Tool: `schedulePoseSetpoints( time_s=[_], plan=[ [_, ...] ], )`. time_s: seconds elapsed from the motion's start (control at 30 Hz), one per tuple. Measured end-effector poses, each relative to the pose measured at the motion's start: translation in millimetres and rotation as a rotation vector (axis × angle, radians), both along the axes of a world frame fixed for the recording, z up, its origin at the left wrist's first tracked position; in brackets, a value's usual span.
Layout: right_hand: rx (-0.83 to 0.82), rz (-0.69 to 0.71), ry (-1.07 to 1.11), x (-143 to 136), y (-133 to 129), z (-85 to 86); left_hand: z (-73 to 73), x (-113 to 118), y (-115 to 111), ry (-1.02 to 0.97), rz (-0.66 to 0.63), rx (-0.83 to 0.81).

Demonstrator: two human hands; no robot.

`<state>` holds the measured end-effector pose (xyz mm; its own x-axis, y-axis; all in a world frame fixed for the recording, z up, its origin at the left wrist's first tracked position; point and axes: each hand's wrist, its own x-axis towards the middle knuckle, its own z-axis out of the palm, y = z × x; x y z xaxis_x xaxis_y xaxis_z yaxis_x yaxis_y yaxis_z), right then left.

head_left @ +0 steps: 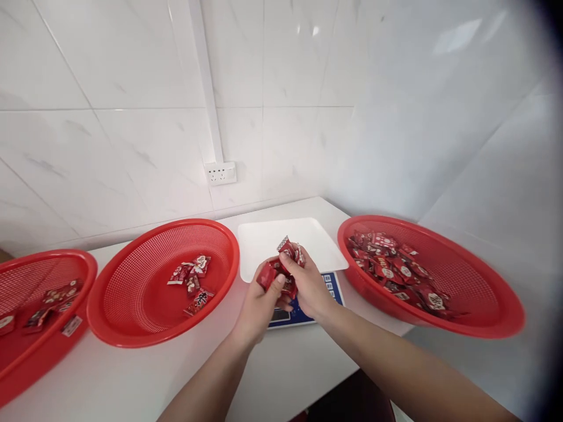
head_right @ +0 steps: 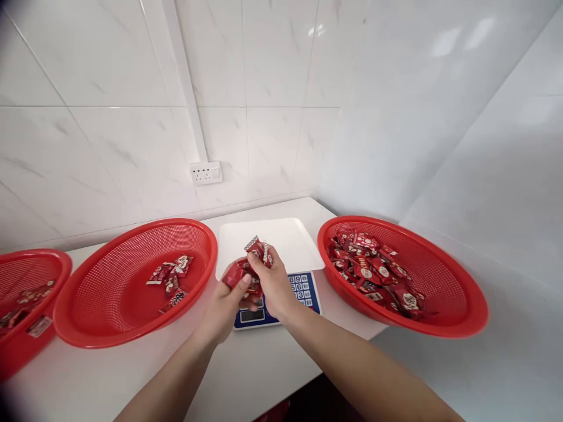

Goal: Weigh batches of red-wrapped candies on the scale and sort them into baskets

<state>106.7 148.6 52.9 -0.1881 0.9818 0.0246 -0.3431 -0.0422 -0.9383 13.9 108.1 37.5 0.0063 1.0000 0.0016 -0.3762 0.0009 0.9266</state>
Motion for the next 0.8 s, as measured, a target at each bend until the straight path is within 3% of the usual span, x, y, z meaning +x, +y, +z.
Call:
schedulePoseSetpoints(
  time_s=[0.1,0.2,0.37,0.47,0.57,0.67,0.8],
  plan=[
    [-0.073,0.040,0.095,4.5,6.1,6.6,5.4,-12.1,5.4,-0.139,-0.008,-0.091],
    [-0.096,0.035,0.055,9.3,15.8,7.2,9.8,-18.2,7.7,-0.206,0.002,-0.111],
    [0.143,-0.038,-0.375,20.9,48.0,1.7,15.9,-32.0,9.8,-0.279,0.136,-0.080],
    [0.154,0.034,-0.661,31.1,70.7,-1.0,21.1,-42.6,10.5,-0.306,0.187,-0.058],
    [0.239,0.017,-0.893,40.5,85.6,-2.7,26.9,-49.0,9.8,-0.321,0.221,-0.051],
    [0.300,-0.008,-1.032,47.4,91.2,-2.6,30.9,-51.4,8.7,-0.333,0.242,-0.042],
    [0.232,0.103,-1.075,51.7,92.7,-0.8,32.2,-53.1,7.8,-0.344,0.242,-0.041]
  ],
)
